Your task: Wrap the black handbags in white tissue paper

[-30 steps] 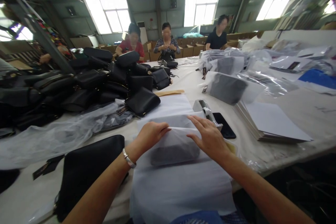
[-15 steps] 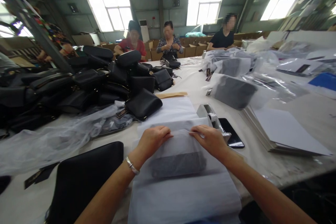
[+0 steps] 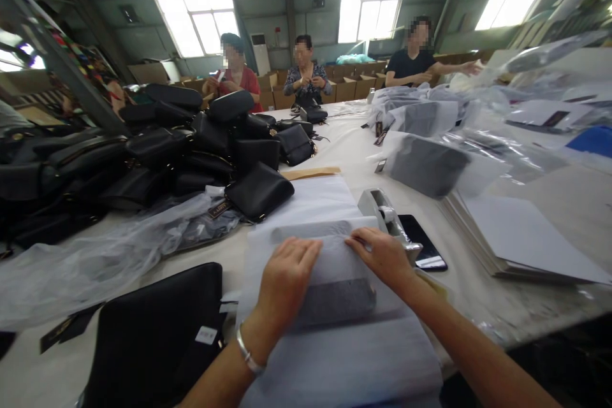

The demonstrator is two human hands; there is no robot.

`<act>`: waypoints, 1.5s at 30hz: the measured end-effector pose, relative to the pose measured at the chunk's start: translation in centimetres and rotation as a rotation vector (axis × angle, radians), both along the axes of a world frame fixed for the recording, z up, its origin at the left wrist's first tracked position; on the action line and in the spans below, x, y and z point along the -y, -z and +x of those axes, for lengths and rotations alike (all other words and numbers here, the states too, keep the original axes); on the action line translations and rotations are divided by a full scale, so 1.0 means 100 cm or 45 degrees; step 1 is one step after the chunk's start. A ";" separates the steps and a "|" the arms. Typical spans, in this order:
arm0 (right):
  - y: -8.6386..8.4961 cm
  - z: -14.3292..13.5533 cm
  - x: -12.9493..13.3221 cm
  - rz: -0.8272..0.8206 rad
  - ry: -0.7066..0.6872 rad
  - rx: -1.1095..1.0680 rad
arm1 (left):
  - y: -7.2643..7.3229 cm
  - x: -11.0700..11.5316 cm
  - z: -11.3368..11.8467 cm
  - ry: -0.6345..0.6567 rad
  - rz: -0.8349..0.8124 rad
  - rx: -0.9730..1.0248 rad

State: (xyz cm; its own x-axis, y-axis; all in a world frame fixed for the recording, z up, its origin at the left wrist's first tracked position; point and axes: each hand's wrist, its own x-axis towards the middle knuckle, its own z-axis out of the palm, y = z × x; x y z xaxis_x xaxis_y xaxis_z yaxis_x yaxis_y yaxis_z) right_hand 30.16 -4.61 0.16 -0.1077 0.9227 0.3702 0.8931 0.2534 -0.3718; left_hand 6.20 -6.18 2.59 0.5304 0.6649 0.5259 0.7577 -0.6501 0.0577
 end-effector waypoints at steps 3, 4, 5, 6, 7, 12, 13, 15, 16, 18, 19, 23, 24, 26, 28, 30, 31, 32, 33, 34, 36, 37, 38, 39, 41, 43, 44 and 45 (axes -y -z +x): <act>-0.002 0.007 0.001 0.064 0.034 0.085 | 0.014 0.023 0.015 0.066 -0.126 -0.033; -0.005 0.013 0.002 0.104 0.051 0.117 | 0.018 0.027 0.018 0.044 -0.148 -0.055; -0.007 0.020 0.004 0.154 0.077 0.143 | 0.022 0.030 0.020 0.012 -0.160 -0.076; -0.009 0.028 0.006 0.207 0.112 0.155 | 0.024 0.030 0.021 -0.019 -0.170 -0.094; -0.011 0.039 0.007 0.262 0.163 0.149 | 0.026 0.030 0.021 -0.041 -0.180 -0.109; -0.004 0.097 0.012 0.220 0.513 -0.047 | 0.027 0.026 0.016 -0.069 -0.219 -0.117; 0.000 0.105 0.012 0.116 0.556 -0.118 | 0.028 0.026 0.016 -0.067 -0.223 -0.111; 0.009 0.115 0.013 -0.122 0.580 -0.344 | 0.028 0.026 0.016 -0.065 -0.223 -0.101; 0.012 0.117 0.013 -0.220 0.571 -0.506 | 0.029 0.027 0.016 -0.065 -0.219 -0.098; 0.016 0.114 0.013 -0.338 0.541 -0.858 | 0.029 0.027 0.016 -0.060 -0.214 -0.096; 0.016 0.110 0.012 -0.362 0.531 -1.012 | 0.029 0.027 0.016 -0.058 -0.216 -0.095; 0.008 0.093 0.013 -0.358 0.546 -1.331 | 0.027 0.028 0.015 -0.057 -0.241 -0.081; 0.004 0.089 0.014 -0.314 0.542 -1.347 | 0.026 0.028 0.015 -0.054 -0.244 -0.078; -0.002 0.084 0.021 -0.173 0.520 -1.318 | 0.026 0.028 0.015 -0.048 -0.246 -0.077; -0.007 0.079 0.032 -0.010 0.508 -1.257 | 0.026 0.029 0.015 -0.047 -0.244 -0.076; -0.011 0.076 0.047 0.089 0.519 -1.191 | 0.026 0.029 0.015 -0.047 -0.226 -0.066; -0.011 0.075 0.055 0.104 0.530 -1.161 | 0.028 0.029 0.015 -0.047 -0.208 -0.061; -0.010 0.073 0.063 0.086 0.532 -1.138 | 0.029 0.029 0.015 -0.046 -0.184 -0.062; -0.008 0.072 0.071 0.039 0.528 -1.136 | 0.032 0.028 0.014 -0.044 -0.154 -0.068; -0.004 0.071 0.077 -0.029 0.525 -1.167 | 0.035 0.027 0.014 -0.041 -0.120 -0.077; 0.005 0.071 0.086 -0.169 0.526 -1.316 | 0.042 0.023 0.013 -0.031 -0.052 -0.096; 0.010 0.072 0.088 -0.232 0.524 -1.397 | 0.046 0.021 0.013 -0.027 -0.024 -0.100; 0.014 0.074 0.088 -0.284 0.520 -1.456 | 0.049 0.020 0.013 -0.025 -0.002 -0.100; 0.017 0.077 0.087 -0.322 0.518 -1.483 | 0.052 0.018 0.013 -0.023 0.011 -0.098; 0.019 0.084 0.083 -0.361 0.512 -1.416 | 0.054 0.017 0.012 -0.022 0.012 -0.092; 0.017 0.094 0.078 -0.339 0.516 -1.217 | 0.051 0.017 0.012 -0.019 -0.010 -0.093; 0.016 0.100 0.077 -0.323 0.517 -1.096 | 0.049 0.019 0.012 -0.020 -0.028 -0.094; 0.015 0.105 0.076 -0.317 0.512 -0.977 | 0.046 0.020 0.013 -0.022 -0.051 -0.094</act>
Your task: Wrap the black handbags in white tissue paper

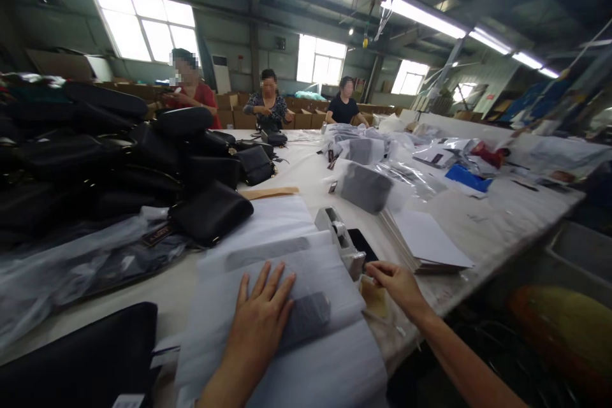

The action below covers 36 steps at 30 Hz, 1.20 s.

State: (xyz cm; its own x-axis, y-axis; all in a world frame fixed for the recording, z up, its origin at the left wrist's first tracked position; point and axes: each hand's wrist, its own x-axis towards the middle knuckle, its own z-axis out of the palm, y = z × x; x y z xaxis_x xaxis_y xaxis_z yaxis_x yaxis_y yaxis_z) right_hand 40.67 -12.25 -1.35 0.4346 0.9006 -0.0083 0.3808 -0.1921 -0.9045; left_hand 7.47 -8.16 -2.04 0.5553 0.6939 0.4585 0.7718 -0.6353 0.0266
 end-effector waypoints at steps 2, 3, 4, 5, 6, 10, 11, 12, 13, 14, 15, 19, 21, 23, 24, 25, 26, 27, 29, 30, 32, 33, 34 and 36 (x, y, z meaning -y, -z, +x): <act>-0.003 0.008 0.003 -0.039 -0.042 0.203 | -0.005 0.003 0.000 -0.013 -0.051 0.020; -0.006 0.009 0.005 -0.053 -0.042 0.292 | -0.008 0.004 0.001 -0.018 -0.078 0.038; -0.011 0.009 0.008 -0.049 -0.031 0.372 | -0.010 0.005 0.001 -0.023 -0.103 0.059; -0.017 0.005 0.011 -0.019 -0.026 0.441 | -0.011 0.005 0.001 -0.024 -0.124 0.078; -0.026 0.000 0.012 0.033 -0.051 0.496 | -0.012 0.006 0.001 -0.024 -0.142 0.092; -0.071 -0.043 0.002 0.223 -0.578 0.555 | -0.013 0.006 0.002 -0.026 -0.179 0.102; -0.082 -0.055 -0.007 0.229 -0.754 0.551 | -0.013 0.006 0.002 -0.027 -0.179 0.101; -0.090 -0.067 -0.018 0.230 -0.910 0.551 | -0.013 0.006 0.002 -0.026 -0.177 0.100; -0.096 -0.078 -0.032 0.231 -1.051 0.564 | -0.014 0.006 0.002 -0.024 -0.175 0.099; -0.099 -0.087 -0.046 0.239 -1.172 0.589 | -0.014 0.006 0.002 -0.023 -0.175 0.099; -0.100 -0.095 -0.062 0.246 -1.276 0.629 | -0.014 0.007 0.002 -0.022 -0.179 0.098; -0.092 -0.114 -0.122 0.226 -1.496 0.921 | -0.013 0.007 0.001 -0.026 -0.215 0.099; -0.090 -0.120 -0.141 0.157 -1.528 1.100 | -0.012 0.007 0.001 -0.039 -0.225 0.106; -0.092 -0.126 -0.151 0.084 -1.545 1.260 | -0.011 0.007 0.002 -0.053 -0.221 0.110; -0.095 -0.129 -0.153 0.062 -1.543 1.336 | -0.011 0.007 0.002 -0.054 -0.215 0.110; -0.097 -0.133 -0.155 0.050 -1.532 1.410 | -0.010 0.007 0.002 -0.051 -0.211 0.109; -0.100 -0.135 -0.157 0.050 -1.508 1.483 | -0.010 0.007 0.002 -0.048 -0.207 0.109; -0.102 -0.137 -0.159 0.053 -1.465 1.549 | -0.011 0.007 0.002 -0.045 -0.206 0.108; -0.103 -0.134 -0.164 0.043 -1.307 1.641 | -0.011 0.006 0.002 -0.045 -0.209 0.105; -0.102 -0.128 -0.166 0.026 -1.200 1.658 | -0.012 0.006 0.002 -0.047 -0.211 0.101; -0.096 -0.108 -0.166 -0.005 -0.953 1.643 | -0.013 0.006 0.002 -0.047 -0.215 0.093; -0.092 -0.094 -0.162 -0.003 -0.824 1.605 | -0.013 0.006 0.002 -0.043 -0.215 0.091; -0.086 -0.078 -0.156 0.019 -0.700 1.541 | -0.013 0.007 0.002 -0.041 -0.213 0.093; -0.073 -0.046 -0.137 0.096 -0.470 1.338 | -0.012 0.007 0.002 -0.042 -0.206 0.104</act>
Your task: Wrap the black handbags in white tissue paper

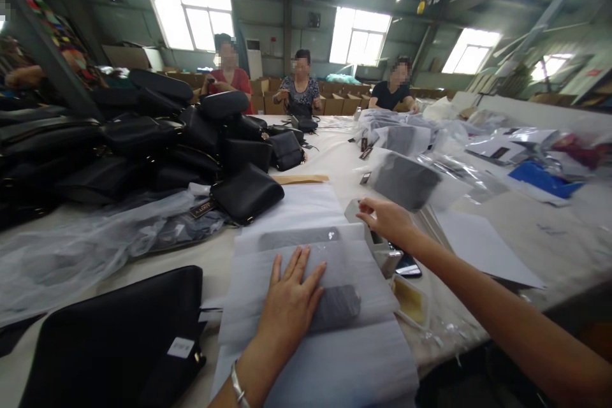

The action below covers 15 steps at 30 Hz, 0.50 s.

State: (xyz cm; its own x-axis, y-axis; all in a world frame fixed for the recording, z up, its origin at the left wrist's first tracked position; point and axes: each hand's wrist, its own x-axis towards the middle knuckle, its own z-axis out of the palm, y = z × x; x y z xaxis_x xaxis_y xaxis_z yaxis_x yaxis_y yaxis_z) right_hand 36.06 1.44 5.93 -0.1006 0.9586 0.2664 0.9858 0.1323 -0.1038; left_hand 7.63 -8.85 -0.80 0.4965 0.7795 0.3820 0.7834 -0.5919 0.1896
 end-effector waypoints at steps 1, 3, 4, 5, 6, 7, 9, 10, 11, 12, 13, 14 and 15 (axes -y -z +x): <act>0.007 0.015 0.012 0.053 0.069 -0.133 | 0.001 0.000 0.000 -0.003 0.005 0.007; 0.022 0.037 0.038 0.084 0.183 -0.370 | 0.002 0.000 0.000 -0.004 0.013 0.018; 0.029 0.044 0.050 0.056 0.232 -0.481 | 0.003 0.000 0.000 -0.002 0.018 0.021; 0.036 0.048 0.060 0.003 0.272 -0.599 | 0.003 0.000 0.000 0.002 0.025 0.023; 0.042 0.049 0.068 -0.061 0.304 -0.738 | 0.004 -0.001 0.000 0.002 0.033 0.023; 0.047 0.048 0.074 -0.124 0.340 -0.911 | 0.004 -0.001 -0.001 0.002 0.043 0.020; 0.053 0.043 0.080 -0.212 0.423 -1.273 | 0.004 -0.001 -0.001 0.004 0.061 0.010; 0.055 0.040 0.081 -0.235 0.465 -1.419 | 0.004 -0.001 -0.001 0.007 0.066 0.003; 0.056 0.038 0.082 -0.254 0.505 -1.524 | 0.003 -0.001 -0.001 0.010 0.067 -0.004; 0.056 0.036 0.082 -0.271 0.541 -1.587 | 0.002 0.000 -0.001 0.014 0.065 -0.011; 0.056 0.035 0.081 -0.288 0.569 -1.614 | 0.001 0.000 -0.001 0.016 0.060 -0.016; 0.056 0.035 0.081 -0.304 0.588 -1.624 | 0.000 0.000 -0.001 0.016 0.052 -0.018; 0.055 0.035 0.081 -0.319 0.608 -1.637 | -0.001 0.001 -0.001 0.016 0.042 -0.019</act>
